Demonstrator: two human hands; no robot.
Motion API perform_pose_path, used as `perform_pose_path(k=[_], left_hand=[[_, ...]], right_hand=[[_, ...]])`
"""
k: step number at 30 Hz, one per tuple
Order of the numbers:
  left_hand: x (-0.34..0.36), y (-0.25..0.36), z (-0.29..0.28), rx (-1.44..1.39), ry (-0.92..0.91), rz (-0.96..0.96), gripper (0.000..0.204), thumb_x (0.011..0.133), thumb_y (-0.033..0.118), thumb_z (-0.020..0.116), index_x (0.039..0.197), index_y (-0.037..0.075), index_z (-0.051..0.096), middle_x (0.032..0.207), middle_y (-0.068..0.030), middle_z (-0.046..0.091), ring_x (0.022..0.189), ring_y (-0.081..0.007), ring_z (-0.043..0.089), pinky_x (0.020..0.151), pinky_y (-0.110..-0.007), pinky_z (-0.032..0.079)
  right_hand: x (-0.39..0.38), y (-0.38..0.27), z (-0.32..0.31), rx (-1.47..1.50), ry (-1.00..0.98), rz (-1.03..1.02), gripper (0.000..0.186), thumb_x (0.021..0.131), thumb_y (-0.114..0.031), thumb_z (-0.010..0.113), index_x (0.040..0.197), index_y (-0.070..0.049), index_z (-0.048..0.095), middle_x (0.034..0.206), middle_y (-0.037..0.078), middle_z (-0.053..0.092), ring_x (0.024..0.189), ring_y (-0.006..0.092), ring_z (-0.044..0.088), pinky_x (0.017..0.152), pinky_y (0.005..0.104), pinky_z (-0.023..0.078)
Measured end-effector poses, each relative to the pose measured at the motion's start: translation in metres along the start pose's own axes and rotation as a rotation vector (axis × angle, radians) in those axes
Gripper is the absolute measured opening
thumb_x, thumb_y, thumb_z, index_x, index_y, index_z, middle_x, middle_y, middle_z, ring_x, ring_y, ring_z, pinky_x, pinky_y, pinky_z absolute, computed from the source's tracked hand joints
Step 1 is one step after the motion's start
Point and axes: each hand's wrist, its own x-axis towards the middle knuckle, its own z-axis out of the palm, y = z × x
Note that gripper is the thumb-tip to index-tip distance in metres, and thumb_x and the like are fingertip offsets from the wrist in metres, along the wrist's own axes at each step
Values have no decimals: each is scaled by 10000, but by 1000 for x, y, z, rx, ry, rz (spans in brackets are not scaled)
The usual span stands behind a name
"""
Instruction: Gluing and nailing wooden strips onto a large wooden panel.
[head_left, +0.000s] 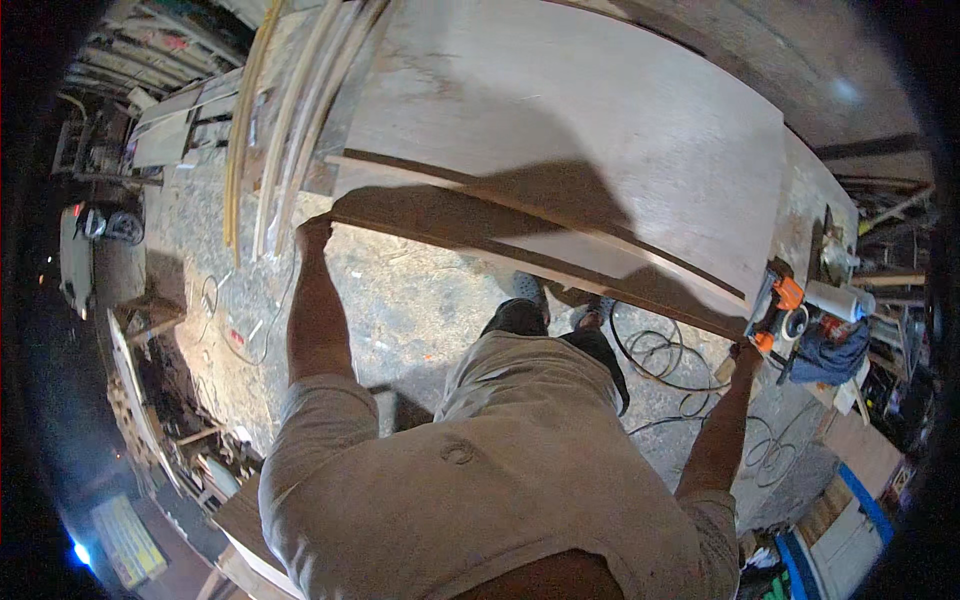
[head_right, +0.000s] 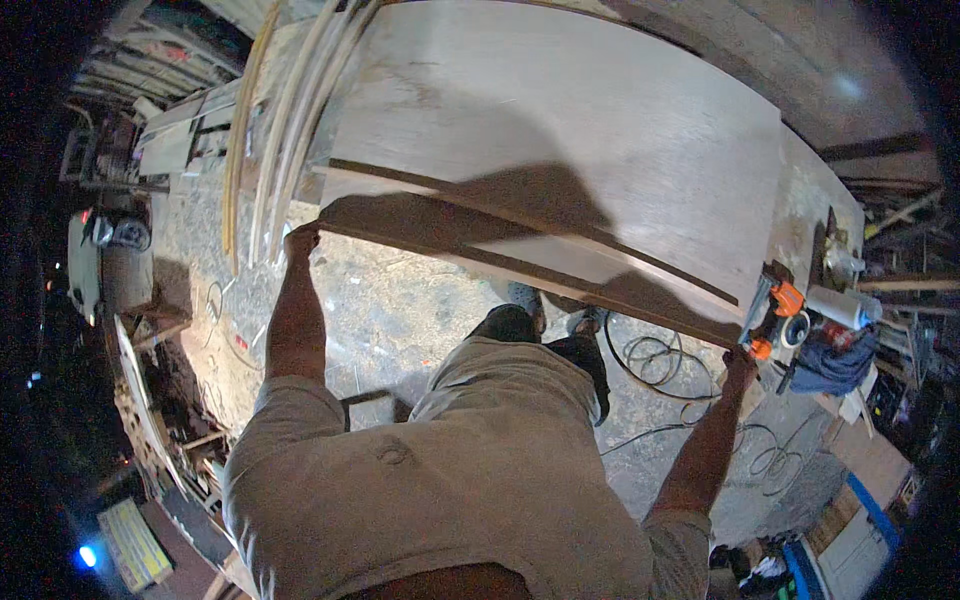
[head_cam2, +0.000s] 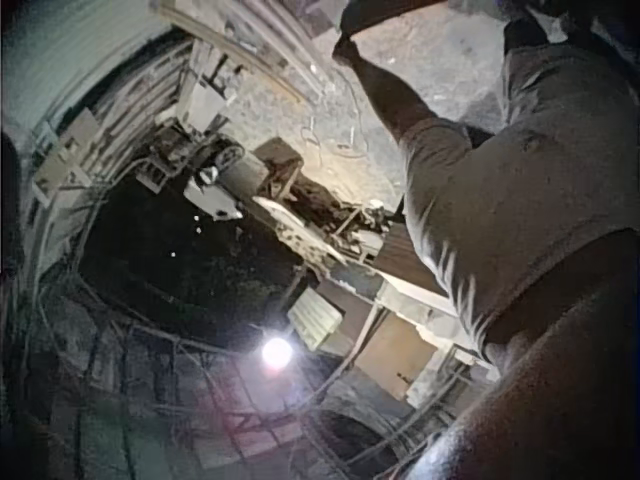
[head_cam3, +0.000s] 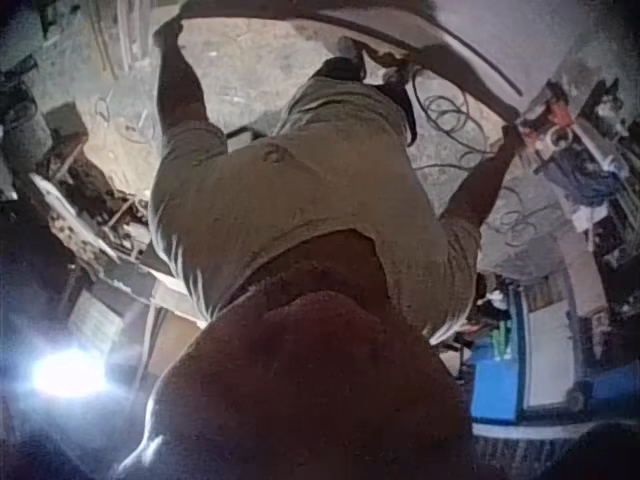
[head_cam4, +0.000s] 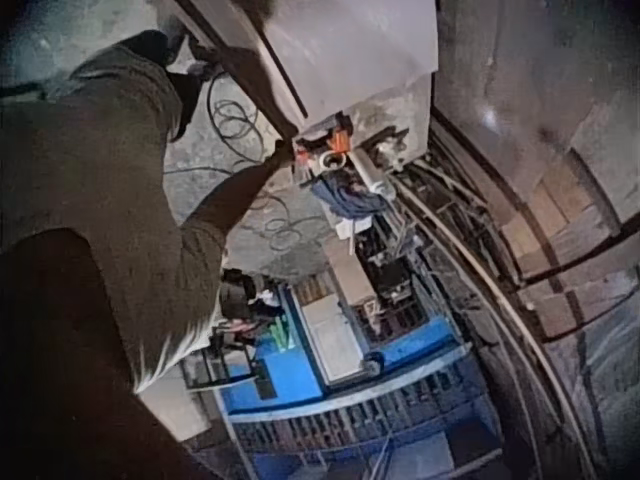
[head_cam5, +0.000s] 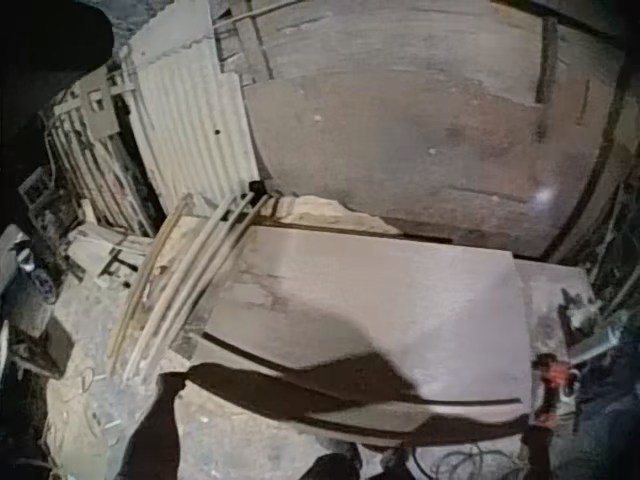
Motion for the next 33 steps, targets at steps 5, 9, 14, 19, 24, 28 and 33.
perform_pose_path(k=[5, 9, 14, 19, 24, 28, 33], left_hand=[[-6, 11, 30, -755, -148, -292, 156, 788, 161, 629, 879, 80, 726, 652, -19, 636, 538, -77, 549, 471, -220, 432], [-13, 14, 13, -655, -103, -300, 162, 795, 143, 618, 904, 81, 722, 668, -32, 654, 521, -80, 567, 475, -237, 461], [-5, 16, 38, -465, -76, -363, 148, 792, 143, 642, 909, 107, 726, 744, -32, 684, 558, -90, 606, 486, -245, 481], [-3, 0, 23, -26, -60, -171, 192, 816, 306, 636, 921, 173, 726, 809, -38, 697, 717, -198, 654, 645, -343, 518], [25, -43, 75, -14, -102, -46, 243, 836, 253, 573, 1025, 130, 663, 826, -32, 631, 651, -187, 552, 570, -331, 441], [51, -92, 32, -297, -205, 116, 271, 859, 145, 518, 1092, 67, 632, 684, 34, 554, 435, -70, 432, 401, -230, 371], [28, -10, 28, -1044, -203, -66, 335, 820, 266, 636, 1073, 47, 631, 874, -12, 636, 593, -58, 471, 536, -194, 373]], right_hand=[[-56, -62, -2, -150, 68, -147, 202, 807, -200, 601, 742, -14, 643, 660, 60, 636, 538, 124, 596, 475, 272, 500], [-47, -55, -3, -198, 45, -194, 139, 836, -101, 601, 737, -4, 615, 667, 59, 605, 513, 137, 562, 490, 277, 504], [-18, -24, -29, -537, 101, -291, 215, 779, -250, 631, 698, -51, 634, 612, 54, 613, 499, 151, 573, 502, 308, 479], [-63, -79, 18, -427, 195, -94, 303, 811, -178, 644, 548, -66, 543, 510, 0, 500, 427, 101, 447, 394, 289, 344], [-37, -66, -25, -687, 99, -108, 294, 796, -331, 611, 696, -59, 666, 657, 43, 654, 530, 164, 604, 489, 319, 485], [-47, -85, 17, -300, 76, 26, 187, 780, -260, 655, 732, -84, 616, 614, 11, 577, 499, 117, 535, 456, 285, 431], [-69, -100, -3, -70, 100, -218, 192, 808, -258, 652, 761, -73, 642, 635, -9, 564, 520, 78, 487, 473, 233, 370]])
